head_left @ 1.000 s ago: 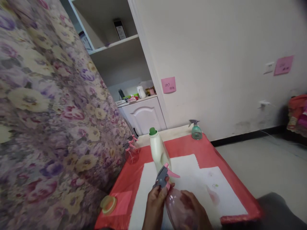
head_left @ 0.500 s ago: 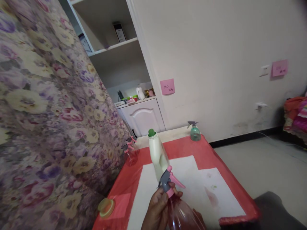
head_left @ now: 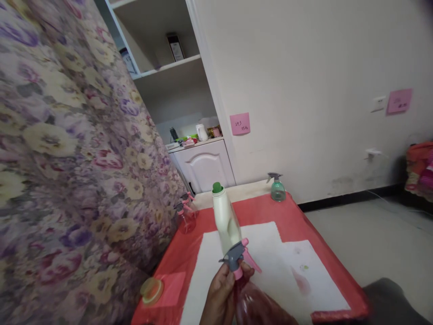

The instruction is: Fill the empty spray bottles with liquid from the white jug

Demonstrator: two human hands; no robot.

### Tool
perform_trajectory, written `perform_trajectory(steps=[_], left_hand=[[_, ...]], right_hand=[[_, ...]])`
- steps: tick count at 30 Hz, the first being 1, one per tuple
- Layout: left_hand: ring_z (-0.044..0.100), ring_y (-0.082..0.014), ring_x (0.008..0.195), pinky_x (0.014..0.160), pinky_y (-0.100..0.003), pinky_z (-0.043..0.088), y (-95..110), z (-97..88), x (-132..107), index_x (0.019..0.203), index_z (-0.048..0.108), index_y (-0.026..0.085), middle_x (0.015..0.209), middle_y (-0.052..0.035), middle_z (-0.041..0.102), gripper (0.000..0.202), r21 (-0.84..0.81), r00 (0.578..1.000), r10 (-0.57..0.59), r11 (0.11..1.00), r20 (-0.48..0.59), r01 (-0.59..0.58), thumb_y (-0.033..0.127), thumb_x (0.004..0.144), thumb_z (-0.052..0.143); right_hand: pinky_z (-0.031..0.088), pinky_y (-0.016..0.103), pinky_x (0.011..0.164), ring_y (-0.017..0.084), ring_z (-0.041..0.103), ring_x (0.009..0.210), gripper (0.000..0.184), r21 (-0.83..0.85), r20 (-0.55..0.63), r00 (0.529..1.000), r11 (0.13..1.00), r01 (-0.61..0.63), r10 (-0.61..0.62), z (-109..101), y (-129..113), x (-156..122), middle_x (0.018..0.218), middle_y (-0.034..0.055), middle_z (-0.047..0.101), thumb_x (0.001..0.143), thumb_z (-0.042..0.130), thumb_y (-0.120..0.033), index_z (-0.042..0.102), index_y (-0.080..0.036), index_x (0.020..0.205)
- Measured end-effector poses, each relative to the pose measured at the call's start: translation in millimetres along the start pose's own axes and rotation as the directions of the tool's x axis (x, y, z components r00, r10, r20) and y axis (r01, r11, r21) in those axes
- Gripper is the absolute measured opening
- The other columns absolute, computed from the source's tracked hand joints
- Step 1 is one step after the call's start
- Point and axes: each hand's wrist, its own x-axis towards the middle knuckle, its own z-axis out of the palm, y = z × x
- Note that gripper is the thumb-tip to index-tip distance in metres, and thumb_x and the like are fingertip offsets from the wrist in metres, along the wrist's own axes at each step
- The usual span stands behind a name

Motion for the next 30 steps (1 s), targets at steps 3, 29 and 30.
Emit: perform_trajectory(steps=[3, 29, 30], left_hand=[[0.064, -0.0237, 0.098, 0.095, -0.036, 0.045, 4, 1.9, 1, 0.098, 0.073, 0.017, 0.100, -0.0106, 0.071, 0.035, 0.125, 0.996, 0.065, 0.991, -0.062, -0.057, 0.041, 0.073, 0.077], [0.066, -0.0200, 0.087, 0.081, -0.030, 0.050, -40, -31.7, 27, 0.087, 0.063, 0.019, 0.088, -0.0039, 0.073, 0.022, 0.493, 0.948, 0.270, 0.856, -0.168, -0.157, 0.028, 0.072, 0.077], [0.066, -0.0199, 0.086, 0.080, -0.030, 0.050, -40, -31.9, 27, 0.087, 0.062, 0.019, 0.088, -0.0038, 0.072, 0.022, 0.493, 0.949, 0.270, 0.855, -0.163, -0.158, 0.028, 0.072, 0.076]], right_hand=[[0.056, 0.043, 0.089, 0.027, 0.065, 0.109, 0.048, 0.120, 0.088, 0.995, 0.992, 0.030, -0.041, -2, -15, 8, 0.121, 0.0036, 0.067, 0.081, 0.065, -0.058, 0.058, -0.033, 0.122], [0.032, 0.049, 0.116, 0.031, 0.043, 0.138, 0.084, 0.081, 0.014, 1.000, 0.996, -0.021, 0.020, -11, 19, 23, 0.147, 0.0120, 0.049, 0.061, 0.072, -0.014, 0.042, -0.024, 0.139], [0.033, 0.049, 0.115, 0.032, 0.045, 0.136, 0.079, 0.056, -0.010, 1.000, 0.998, -0.015, 0.016, -15, 18, 21, 0.145, 0.0121, 0.051, 0.064, 0.073, -0.019, 0.045, -0.024, 0.138]])
